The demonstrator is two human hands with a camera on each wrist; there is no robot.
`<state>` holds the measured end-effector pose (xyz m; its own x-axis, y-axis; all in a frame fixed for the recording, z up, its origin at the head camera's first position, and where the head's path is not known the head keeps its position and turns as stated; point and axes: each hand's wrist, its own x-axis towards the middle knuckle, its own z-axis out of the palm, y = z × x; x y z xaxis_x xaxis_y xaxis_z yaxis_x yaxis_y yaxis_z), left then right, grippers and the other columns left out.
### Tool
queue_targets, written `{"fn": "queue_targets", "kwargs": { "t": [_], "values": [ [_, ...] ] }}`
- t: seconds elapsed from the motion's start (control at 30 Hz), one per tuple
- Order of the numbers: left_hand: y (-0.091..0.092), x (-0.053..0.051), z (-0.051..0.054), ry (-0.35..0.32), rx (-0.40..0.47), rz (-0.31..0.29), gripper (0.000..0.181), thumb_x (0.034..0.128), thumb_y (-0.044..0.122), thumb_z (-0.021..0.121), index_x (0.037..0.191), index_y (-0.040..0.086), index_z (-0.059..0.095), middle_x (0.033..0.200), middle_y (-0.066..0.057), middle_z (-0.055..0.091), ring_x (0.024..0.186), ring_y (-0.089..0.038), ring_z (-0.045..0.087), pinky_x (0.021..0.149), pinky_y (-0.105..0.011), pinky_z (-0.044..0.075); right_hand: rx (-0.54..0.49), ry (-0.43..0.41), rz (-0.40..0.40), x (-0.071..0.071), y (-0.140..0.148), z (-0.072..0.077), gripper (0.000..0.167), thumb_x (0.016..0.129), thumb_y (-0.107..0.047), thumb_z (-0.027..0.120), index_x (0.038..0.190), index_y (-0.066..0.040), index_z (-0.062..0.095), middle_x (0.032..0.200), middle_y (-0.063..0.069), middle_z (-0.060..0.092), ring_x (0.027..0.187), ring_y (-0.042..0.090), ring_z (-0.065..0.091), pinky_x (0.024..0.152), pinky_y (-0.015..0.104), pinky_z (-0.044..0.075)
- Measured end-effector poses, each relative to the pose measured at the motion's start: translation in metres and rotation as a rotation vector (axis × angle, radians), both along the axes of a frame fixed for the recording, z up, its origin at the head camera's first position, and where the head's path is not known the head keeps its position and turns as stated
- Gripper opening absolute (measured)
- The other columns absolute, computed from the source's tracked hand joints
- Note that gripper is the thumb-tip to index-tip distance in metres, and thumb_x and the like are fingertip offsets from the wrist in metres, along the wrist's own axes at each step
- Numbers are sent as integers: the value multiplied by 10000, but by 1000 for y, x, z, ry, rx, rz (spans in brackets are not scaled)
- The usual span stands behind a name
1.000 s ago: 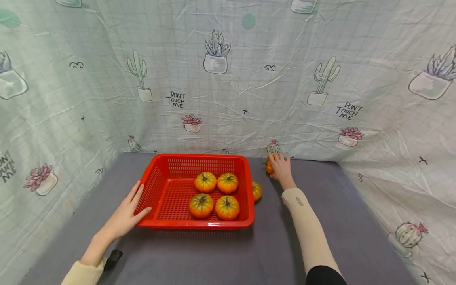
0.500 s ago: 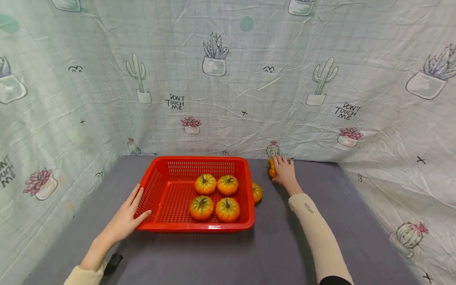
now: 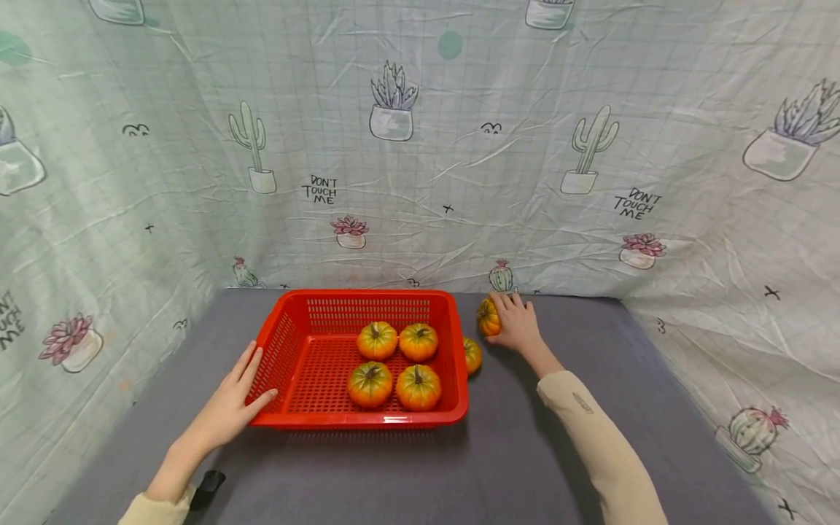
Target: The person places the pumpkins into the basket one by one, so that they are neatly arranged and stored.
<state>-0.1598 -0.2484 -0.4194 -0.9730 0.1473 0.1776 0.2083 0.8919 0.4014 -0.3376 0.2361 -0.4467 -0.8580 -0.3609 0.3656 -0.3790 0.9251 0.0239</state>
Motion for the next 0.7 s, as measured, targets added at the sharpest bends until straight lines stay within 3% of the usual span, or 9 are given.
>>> {"fn": "queue_targets", "kwargs": {
  "t": [0.5, 0.7],
  "values": [
    [2, 0, 2, 3, -6, -1, 768, 859, 345, 536, 1411, -31, 156, 1485, -196, 92, 1181, -551, 316, 895, -647, 297, -106, 17, 59, 27, -12, 13, 889, 562, -507, 764, 1253, -46, 446, 1177, 142, 501, 1012, 318, 409, 736, 465, 374],
    [1, 1, 2, -1, -3, -1, 778, 867, 386, 515, 1414, -26, 147, 1492, -181, 74, 1184, -525, 326, 887, -639, 310, -145, 44, 86, 36, -14, 16, 869, 561, -494, 773, 1245, -72, 442, 1154, 166, 431, 1020, 324, 380, 748, 474, 383]
  ]
}}
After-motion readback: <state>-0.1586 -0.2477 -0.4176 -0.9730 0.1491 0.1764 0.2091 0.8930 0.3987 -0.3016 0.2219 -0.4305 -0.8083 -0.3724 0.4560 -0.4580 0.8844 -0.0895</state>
